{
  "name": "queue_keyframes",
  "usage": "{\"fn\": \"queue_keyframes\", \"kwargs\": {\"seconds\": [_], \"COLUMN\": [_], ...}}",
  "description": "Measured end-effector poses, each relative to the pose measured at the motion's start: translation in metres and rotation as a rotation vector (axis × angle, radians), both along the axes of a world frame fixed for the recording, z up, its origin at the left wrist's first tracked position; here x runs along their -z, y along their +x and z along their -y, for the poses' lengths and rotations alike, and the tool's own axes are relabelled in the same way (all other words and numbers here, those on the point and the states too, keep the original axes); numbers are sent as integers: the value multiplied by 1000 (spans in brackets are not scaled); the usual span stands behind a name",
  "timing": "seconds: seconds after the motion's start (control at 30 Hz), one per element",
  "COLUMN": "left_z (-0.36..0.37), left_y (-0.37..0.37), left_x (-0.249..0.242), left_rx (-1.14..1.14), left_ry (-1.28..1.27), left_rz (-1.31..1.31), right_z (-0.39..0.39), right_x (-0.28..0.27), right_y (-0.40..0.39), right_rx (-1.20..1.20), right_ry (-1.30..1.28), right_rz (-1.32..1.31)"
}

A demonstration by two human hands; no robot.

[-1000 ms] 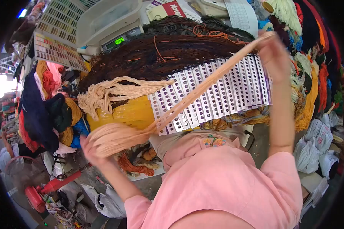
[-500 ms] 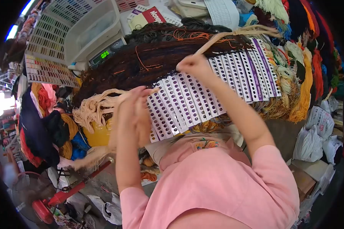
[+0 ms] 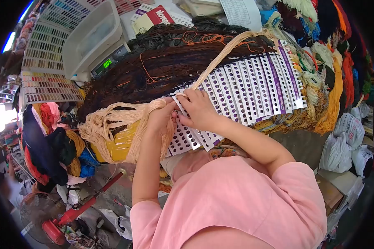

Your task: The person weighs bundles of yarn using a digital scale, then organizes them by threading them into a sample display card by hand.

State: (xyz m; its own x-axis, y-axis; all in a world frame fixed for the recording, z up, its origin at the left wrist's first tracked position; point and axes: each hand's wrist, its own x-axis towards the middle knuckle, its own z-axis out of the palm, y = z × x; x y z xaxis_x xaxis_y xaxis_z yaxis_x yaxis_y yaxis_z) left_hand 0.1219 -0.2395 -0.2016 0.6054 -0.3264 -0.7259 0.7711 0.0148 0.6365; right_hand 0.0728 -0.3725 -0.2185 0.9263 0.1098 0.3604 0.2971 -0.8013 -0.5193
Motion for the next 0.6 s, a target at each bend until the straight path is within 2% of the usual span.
{"fn": "queue_keyframes", "kwargs": {"seconds": [0.07,0.13,0.27,0.33,0.37,0.43,0.47,0.5,0.6], "left_z": [1,0,4,10,-12,-43,-44,-42,-22], "left_y": [0,1,2,2,7,16,14,15,14], "left_x": [4,17,13,-3,14,32,25,22,8], "left_rx": [-29,36,104,-162,-136,-193,-215,-210,-106], "left_ry": [-48,-62,18,19,-179,-622,-629,-628,-45], "left_rz": [-68,2,52,-6,34,-108,-89,-91,46], "right_z": [4,7,9,10,10,11,10,9,5], "right_x": [2,8,11,3,0,3,6,8,10], "right_y": [2,8,19,21,22,26,28,28,26], "right_rx": [-37,-82,-39,-9,14,38,28,12,25], "right_ry": [93,280,457,485,508,507,504,501,476], "right_rz": [-26,-44,-129,-151,-171,-155,-163,-173,-183]}}
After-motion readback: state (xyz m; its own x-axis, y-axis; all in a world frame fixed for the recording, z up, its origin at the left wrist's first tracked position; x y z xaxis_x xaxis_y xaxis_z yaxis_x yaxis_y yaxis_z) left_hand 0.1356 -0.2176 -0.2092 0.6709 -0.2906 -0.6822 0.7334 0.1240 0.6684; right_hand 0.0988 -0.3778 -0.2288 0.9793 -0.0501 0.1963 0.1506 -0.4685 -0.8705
